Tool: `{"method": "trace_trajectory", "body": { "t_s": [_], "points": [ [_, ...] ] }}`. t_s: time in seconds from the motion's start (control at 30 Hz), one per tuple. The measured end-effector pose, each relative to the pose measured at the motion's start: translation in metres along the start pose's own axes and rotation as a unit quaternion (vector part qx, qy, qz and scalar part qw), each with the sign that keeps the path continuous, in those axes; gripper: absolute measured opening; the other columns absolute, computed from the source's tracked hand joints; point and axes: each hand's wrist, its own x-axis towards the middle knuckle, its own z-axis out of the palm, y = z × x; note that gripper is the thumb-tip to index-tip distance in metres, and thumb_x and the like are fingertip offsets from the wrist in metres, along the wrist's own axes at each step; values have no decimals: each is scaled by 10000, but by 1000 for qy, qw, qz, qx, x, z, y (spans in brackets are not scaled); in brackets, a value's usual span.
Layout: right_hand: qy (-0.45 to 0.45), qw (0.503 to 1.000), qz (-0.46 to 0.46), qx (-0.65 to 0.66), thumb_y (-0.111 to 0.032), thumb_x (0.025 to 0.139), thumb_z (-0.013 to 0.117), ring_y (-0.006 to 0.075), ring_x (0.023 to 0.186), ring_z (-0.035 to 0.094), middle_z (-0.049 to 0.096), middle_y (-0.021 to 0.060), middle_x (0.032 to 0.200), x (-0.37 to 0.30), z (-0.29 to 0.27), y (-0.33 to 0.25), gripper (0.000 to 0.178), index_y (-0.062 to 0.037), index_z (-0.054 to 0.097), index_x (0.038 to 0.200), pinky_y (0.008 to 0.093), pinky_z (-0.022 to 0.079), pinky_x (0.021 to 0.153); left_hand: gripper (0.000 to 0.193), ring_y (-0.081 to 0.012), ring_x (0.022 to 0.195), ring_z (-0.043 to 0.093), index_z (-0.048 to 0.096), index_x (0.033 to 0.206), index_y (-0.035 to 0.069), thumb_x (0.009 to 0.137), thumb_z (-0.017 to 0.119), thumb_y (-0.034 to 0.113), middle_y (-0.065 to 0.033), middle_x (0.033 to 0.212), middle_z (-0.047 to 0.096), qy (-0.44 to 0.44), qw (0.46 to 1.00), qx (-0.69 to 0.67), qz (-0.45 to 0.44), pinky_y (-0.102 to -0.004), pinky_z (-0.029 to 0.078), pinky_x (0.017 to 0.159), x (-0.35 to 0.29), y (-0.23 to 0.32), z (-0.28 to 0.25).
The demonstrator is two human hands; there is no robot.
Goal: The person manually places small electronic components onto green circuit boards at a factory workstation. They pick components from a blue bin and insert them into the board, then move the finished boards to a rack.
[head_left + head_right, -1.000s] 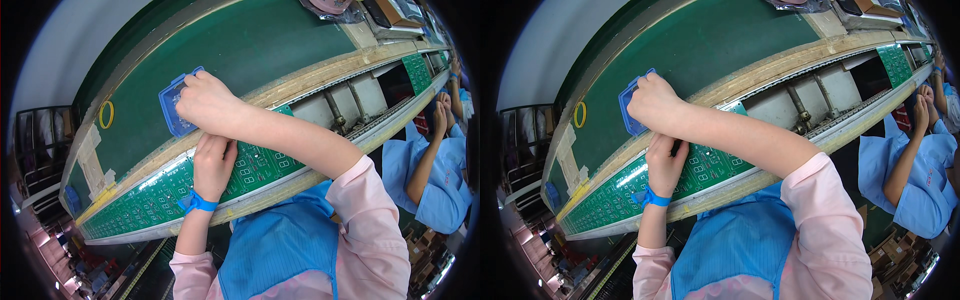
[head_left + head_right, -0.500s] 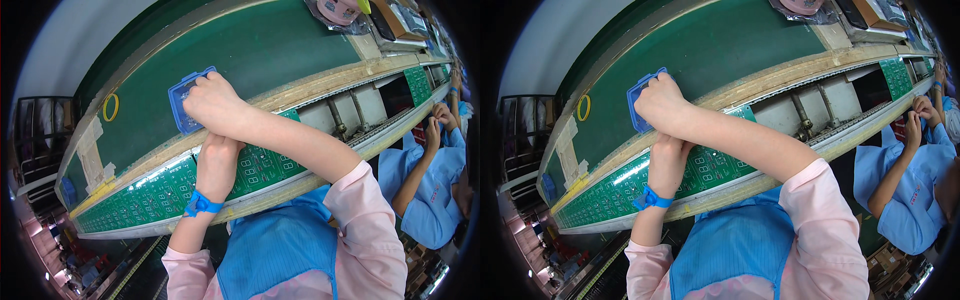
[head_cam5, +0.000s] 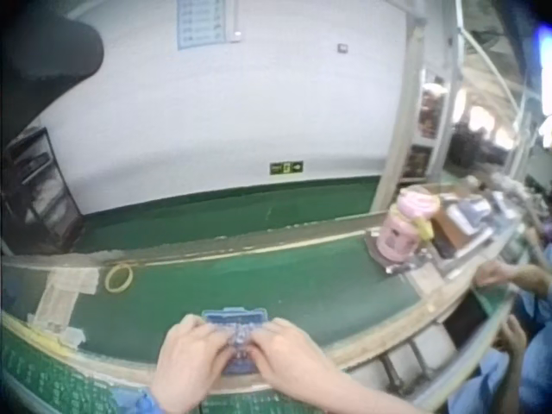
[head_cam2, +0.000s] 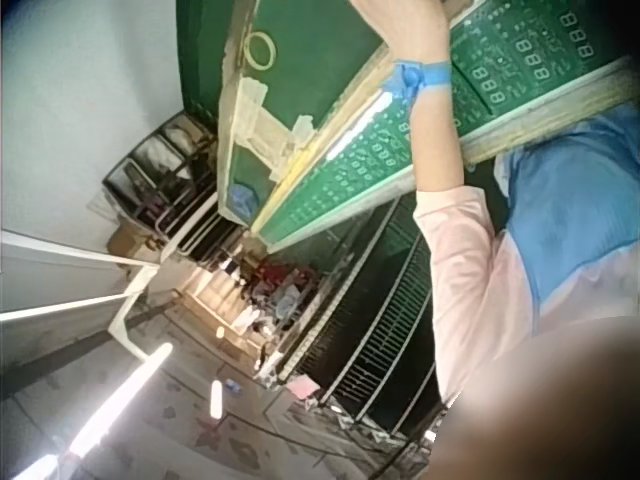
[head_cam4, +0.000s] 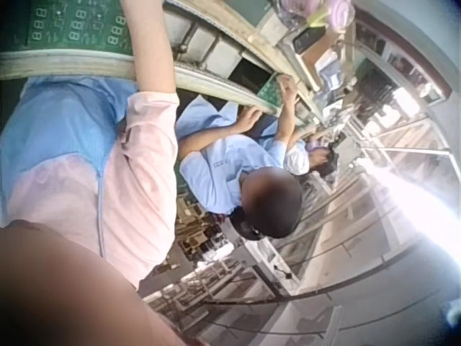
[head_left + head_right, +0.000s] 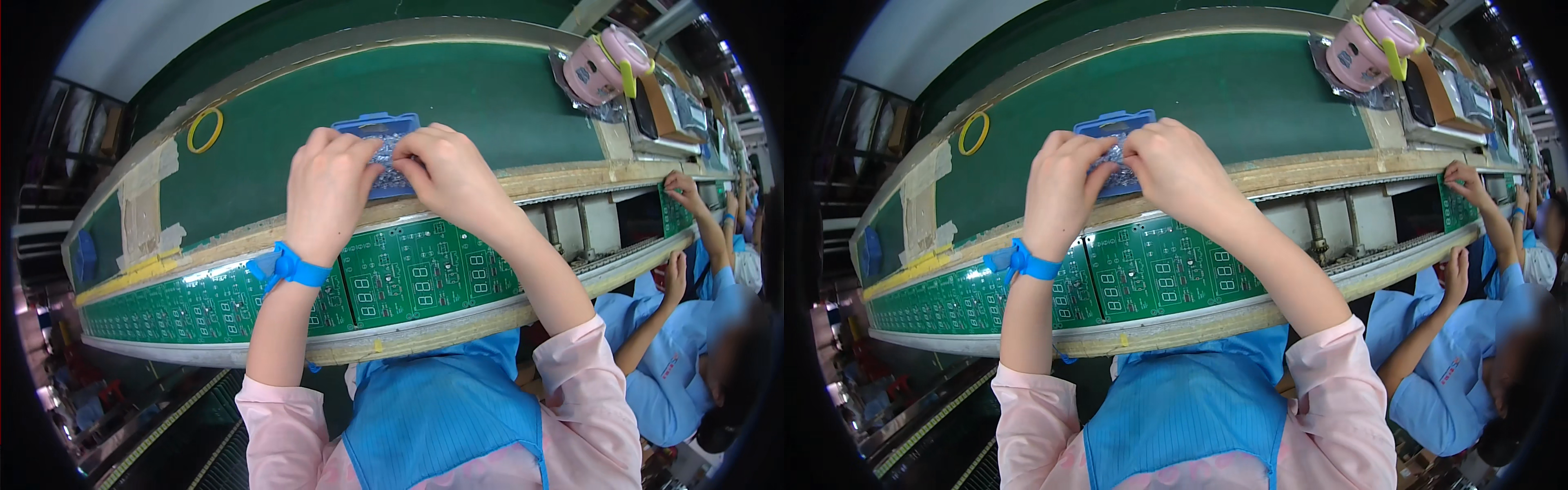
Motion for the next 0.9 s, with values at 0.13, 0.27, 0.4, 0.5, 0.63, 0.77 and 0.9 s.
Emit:
{"method": "trace_trajectory", "body": {
  "t_s": [0.13, 0.27, 0.4, 0.5, 0.63, 0.77, 0.9],
  "points": [
    [10, 997, -14, -72, -51, 803, 655, 319, 885, 589, 659, 118, 861, 2, -1, -4, 74, 1, 698, 833, 414, 506, 798, 98, -250, 954, 578, 739, 838, 77, 763, 719, 138, -41, 864, 678, 14, 999, 34, 8, -383, 468, 813, -3, -2, 11],
    [-15, 982, -70, -177, -50, 777, 678, 295, 909, 562, 640, 84, 884, 5, 7, 4, 61, -22, 704, 825, 388, 507, 795, 71, -236, 978, 562, 734, 764, 75, 732, 680, 108, -40, 831, 672, 10, 991, 136, 13, -370, 468, 789, -5, -5, 24],
    [-29, 988, -74, -132, -39, 763, 682, 301, 881, 580, 643, 91, 858, 2, -7, -16, 67, -26, 704, 826, 395, 515, 778, 74, -242, 982, 574, 737, 728, 74, 706, 670, 96, -61, 839, 687, -54, 985, 161, -22, -358, 479, 778, -5, 3, 23],
    [-157, 983, 8, -93, -26, 759, 672, 314, 877, 618, 658, 112, 843, -21, -29, -28, 79, -21, 702, 833, 414, 526, 775, 70, -246, 959, 583, 736, 734, 69, 704, 675, 87, -73, 835, 692, -73, 987, 139, -35, -360, 482, 771, -5, 6, 24],
    [-200, 974, 23, -109, -5, 748, 660, 319, 888, 653, 687, 136, 843, -50, -22, -13, 108, -15, 711, 842, 426, 537, 779, 61, -243, 942, 589, 734, 738, 70, 704, 685, 80, -79, 832, 694, -54, 989, 132, -38, -358, 483, 766, -4, 4, 28],
    [-200, 974, 16, -107, 14, 742, 645, 319, 893, 661, 700, 144, 845, -59, -12, -5, 130, -9, 719, 847, 424, 543, 775, 60, -240, 942, 588, 732, 743, 75, 704, 686, 72, -76, 828, 693, -52, 989, 130, -39, -356, 481, 766, -5, 3, 28],
    [-199, 974, 20, -105, 26, 747, 628, 321, 891, 664, 699, 152, 840, -59, -11, -8, 140, -6, 720, 848, 422, 544, 771, 62, -236, 940, 588, 729, 745, 79, 705, 684, 66, -70, 821, 692, -55, 989, 136, -34, -354, 479, 763, -6, 2, 26]
  ]
}}
